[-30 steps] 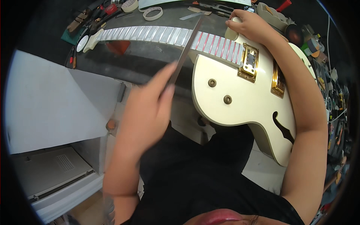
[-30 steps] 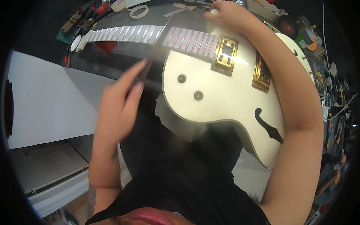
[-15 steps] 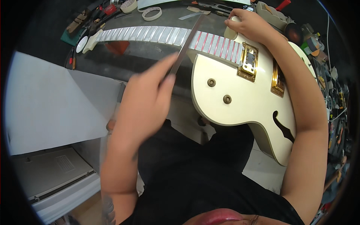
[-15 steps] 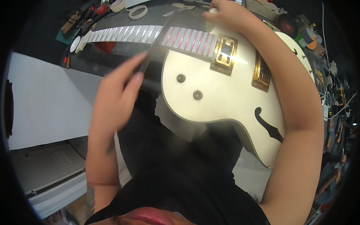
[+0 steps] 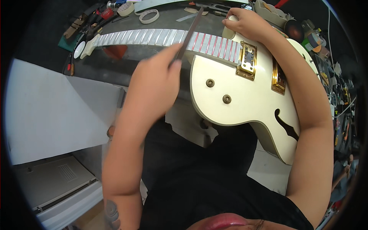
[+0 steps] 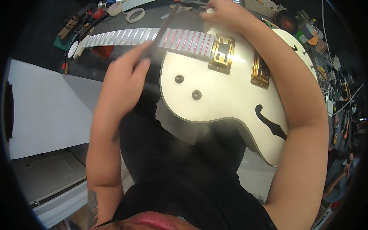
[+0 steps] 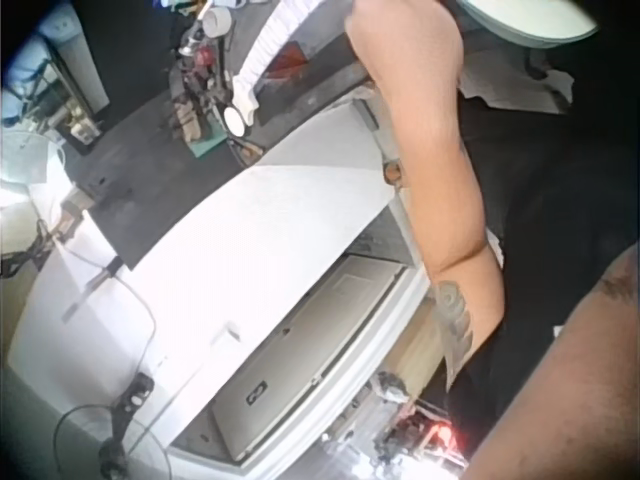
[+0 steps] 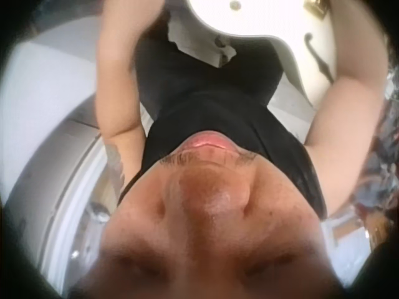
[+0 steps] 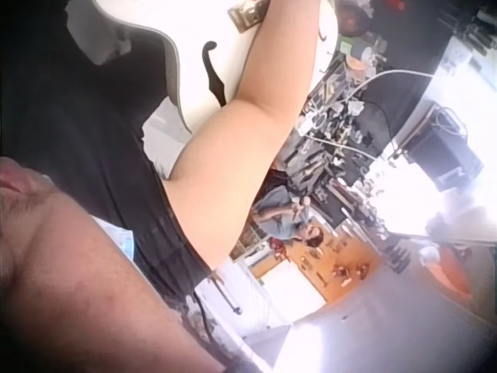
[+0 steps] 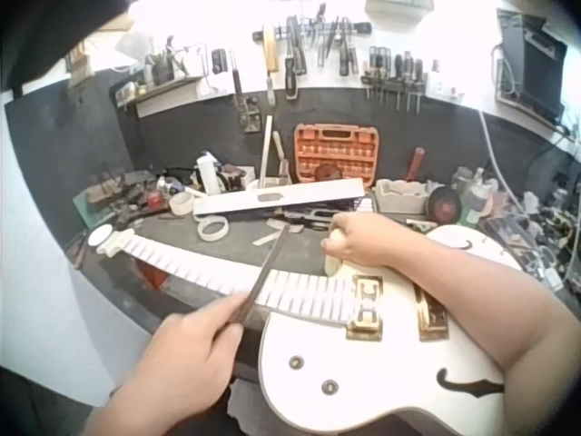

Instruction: The person uses a metal file to smooth the edges of the frets on a white electric guitar's fretboard. The guitar is held in the lap while the person files the frets one by one, moving from the lower frets toward the headstock. The person occasionally pauses to inspect the frets and reposition the guitar.

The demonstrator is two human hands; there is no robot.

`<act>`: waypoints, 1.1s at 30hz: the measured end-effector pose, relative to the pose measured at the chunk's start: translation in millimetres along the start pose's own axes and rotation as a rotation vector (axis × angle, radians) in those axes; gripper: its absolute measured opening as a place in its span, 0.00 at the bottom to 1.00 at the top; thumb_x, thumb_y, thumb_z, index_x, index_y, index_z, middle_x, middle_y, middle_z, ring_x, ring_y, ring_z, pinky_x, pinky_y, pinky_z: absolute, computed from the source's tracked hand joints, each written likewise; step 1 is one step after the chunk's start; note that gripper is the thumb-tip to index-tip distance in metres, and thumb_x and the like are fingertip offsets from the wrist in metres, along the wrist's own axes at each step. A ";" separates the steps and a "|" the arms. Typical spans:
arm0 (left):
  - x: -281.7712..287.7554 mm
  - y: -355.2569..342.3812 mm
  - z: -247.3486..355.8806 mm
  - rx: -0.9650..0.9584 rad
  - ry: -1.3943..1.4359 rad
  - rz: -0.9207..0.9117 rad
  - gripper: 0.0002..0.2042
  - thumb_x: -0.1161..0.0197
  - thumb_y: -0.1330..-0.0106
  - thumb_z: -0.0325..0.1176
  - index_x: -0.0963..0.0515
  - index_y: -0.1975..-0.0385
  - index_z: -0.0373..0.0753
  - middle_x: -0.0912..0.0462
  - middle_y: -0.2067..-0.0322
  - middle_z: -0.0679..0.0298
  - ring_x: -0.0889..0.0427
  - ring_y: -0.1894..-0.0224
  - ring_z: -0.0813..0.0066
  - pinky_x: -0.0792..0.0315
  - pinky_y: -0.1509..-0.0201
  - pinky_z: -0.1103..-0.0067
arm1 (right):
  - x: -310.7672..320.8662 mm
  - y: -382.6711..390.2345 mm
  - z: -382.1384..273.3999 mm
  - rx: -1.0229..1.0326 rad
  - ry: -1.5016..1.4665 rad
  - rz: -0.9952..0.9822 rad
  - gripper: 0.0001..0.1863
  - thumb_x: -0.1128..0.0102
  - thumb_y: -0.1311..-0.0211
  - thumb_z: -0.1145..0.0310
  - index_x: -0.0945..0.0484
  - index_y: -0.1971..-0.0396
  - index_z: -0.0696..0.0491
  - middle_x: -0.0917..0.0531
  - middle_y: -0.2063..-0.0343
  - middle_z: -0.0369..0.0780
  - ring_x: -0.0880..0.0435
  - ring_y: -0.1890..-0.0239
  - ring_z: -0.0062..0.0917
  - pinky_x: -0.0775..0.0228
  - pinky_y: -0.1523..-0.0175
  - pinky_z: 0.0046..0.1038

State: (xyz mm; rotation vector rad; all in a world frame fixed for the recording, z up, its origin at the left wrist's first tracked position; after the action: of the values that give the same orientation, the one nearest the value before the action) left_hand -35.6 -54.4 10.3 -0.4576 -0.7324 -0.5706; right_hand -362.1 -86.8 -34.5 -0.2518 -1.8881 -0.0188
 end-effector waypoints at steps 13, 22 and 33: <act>4.2 -23.9 1.7 -0.014 -0.053 -0.018 0.19 0.40 0.23 0.28 0.19 0.34 0.35 0.13 0.56 0.36 0.12 0.60 0.34 0.20 0.53 0.59 | 5.1 4.6 -14.8 -0.021 -0.010 0.046 0.26 0.37 0.28 0.47 0.13 0.48 0.55 0.09 0.57 0.53 0.08 0.52 0.46 0.19 0.43 0.41; 15.5 122.3 -5.2 0.078 -0.001 -0.049 0.25 0.39 0.25 0.22 0.22 0.28 0.36 0.11 0.60 0.39 0.10 0.65 0.44 0.20 0.57 0.67 | 4.2 14.5 0.2 -0.064 0.013 0.028 0.26 0.37 0.29 0.47 0.13 0.48 0.55 0.08 0.56 0.54 0.09 0.52 0.47 0.19 0.42 0.41; -1.6 24.4 3.9 0.025 -0.007 -0.036 0.22 0.40 0.23 0.25 0.21 0.31 0.34 0.12 0.62 0.39 0.11 0.62 0.38 0.19 0.55 0.64 | 4.9 8.2 -1.2 -0.021 0.021 0.019 0.27 0.36 0.29 0.46 0.13 0.47 0.55 0.08 0.56 0.53 0.08 0.53 0.45 0.19 0.43 0.40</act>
State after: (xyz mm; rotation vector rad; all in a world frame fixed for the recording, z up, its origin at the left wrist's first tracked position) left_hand -23.2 -33.2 7.1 -0.4243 -0.7553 -0.5933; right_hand -361.0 -78.2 -30.5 -0.2822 -1.8653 -0.0283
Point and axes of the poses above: each hand's wrist, its own y-axis away from the middle knuckle, its own x-axis out of the back of the hand, z = x × y, the point moved 6 cm from there along -y, towards the middle knuckle
